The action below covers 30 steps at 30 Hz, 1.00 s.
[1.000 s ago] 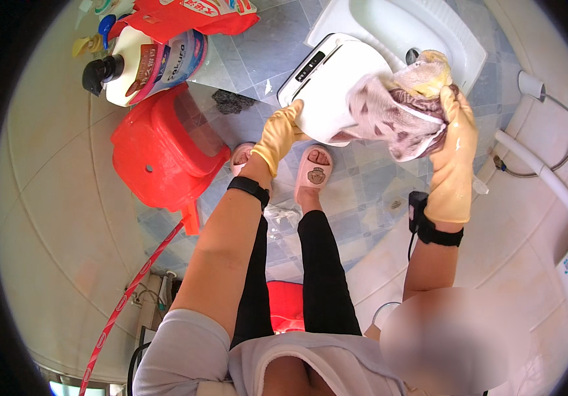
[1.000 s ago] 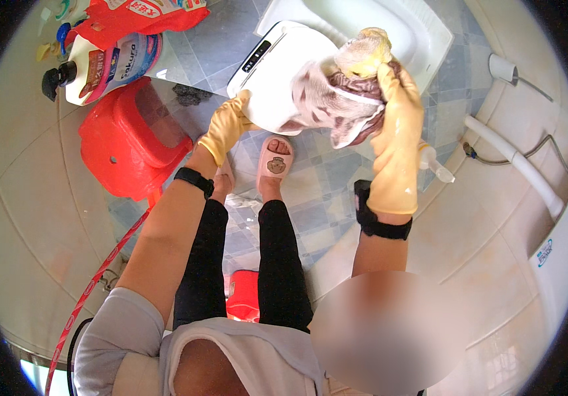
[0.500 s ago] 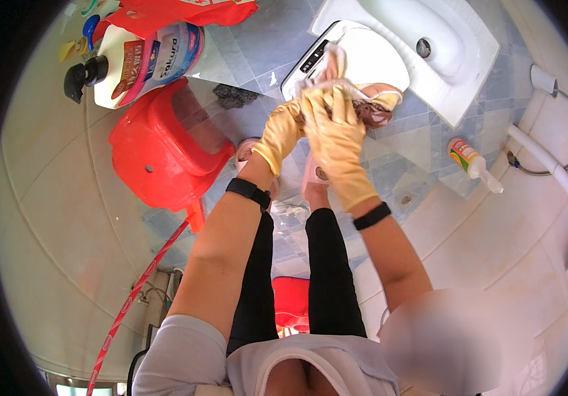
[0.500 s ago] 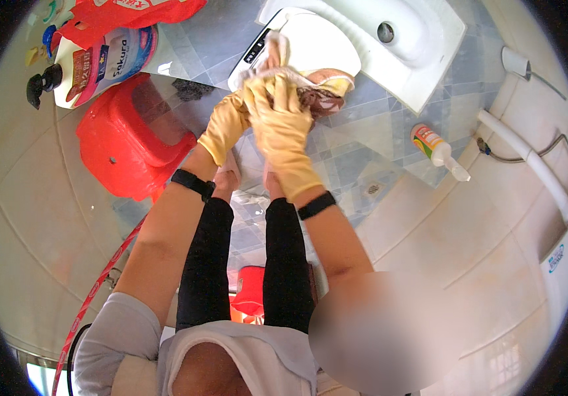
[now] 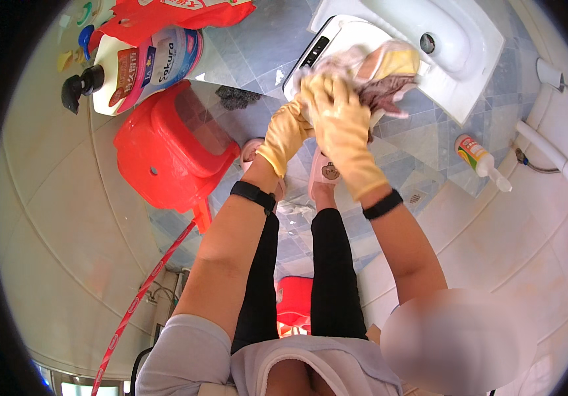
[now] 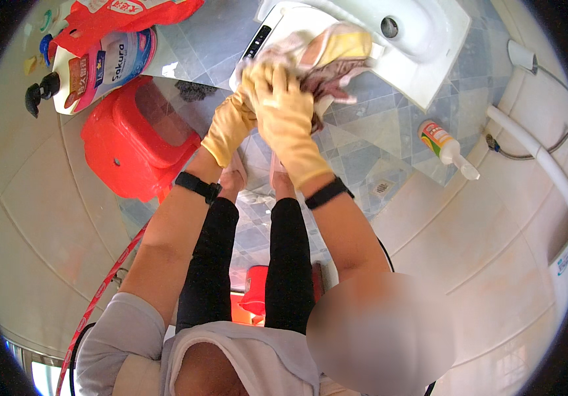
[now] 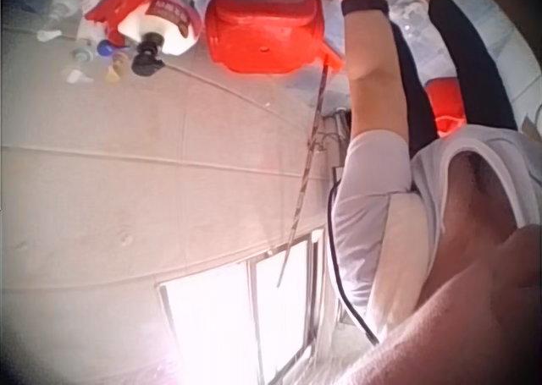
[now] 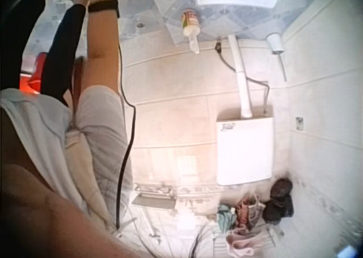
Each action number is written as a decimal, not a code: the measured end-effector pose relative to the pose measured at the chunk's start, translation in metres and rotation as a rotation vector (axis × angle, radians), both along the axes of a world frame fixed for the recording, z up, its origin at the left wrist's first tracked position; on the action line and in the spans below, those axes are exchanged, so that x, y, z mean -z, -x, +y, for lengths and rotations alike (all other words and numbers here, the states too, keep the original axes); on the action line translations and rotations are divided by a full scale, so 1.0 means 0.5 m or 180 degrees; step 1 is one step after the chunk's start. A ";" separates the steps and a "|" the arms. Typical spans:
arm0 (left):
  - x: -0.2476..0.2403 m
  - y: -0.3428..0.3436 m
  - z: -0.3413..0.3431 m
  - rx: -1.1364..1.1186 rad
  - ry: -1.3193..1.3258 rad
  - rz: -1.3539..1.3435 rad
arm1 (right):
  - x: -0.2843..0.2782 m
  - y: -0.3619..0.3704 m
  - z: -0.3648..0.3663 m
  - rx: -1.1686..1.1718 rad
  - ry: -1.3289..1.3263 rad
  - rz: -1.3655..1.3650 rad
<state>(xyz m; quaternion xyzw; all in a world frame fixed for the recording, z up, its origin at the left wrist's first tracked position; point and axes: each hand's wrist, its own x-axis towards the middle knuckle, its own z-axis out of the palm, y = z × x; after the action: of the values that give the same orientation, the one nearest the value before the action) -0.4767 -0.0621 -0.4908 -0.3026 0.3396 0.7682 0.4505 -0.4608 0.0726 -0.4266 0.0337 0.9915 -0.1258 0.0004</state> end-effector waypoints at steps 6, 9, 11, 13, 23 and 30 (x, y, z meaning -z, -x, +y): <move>-0.026 0.008 0.019 0.0125 0.0086 -0.0032 | 0.057 -0.054 0.167 0.0664 0.0329 -0.0307; -0.036 0.014 0.033 0.0073 0.0158 -0.0154 | 0.039 0.066 0.206 0.0716 -0.0184 0.0074; -0.056 0.015 0.044 -0.0035 -0.0064 -0.0057 | 0.039 0.108 0.175 0.0635 -0.0395 -0.0034; -0.042 0.016 0.028 -0.0141 -0.0538 0.0048 | 0.019 0.109 0.104 0.0497 -0.0377 -0.0367; -0.047 0.019 0.015 -0.0034 -0.0481 -0.0050 | 0.007 -0.105 0.133 0.0387 0.0602 -0.1212; -0.058 0.022 0.035 0.0170 -0.0239 -0.0049 | 0.025 0.115 0.156 0.0513 -0.0519 -0.0065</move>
<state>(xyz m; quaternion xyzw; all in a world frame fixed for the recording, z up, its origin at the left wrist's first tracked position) -0.4875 -0.0447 -0.4615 -0.2821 0.3150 0.7657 0.4846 -0.5183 0.1508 -0.4391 0.1144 0.9925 -0.0440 -0.0024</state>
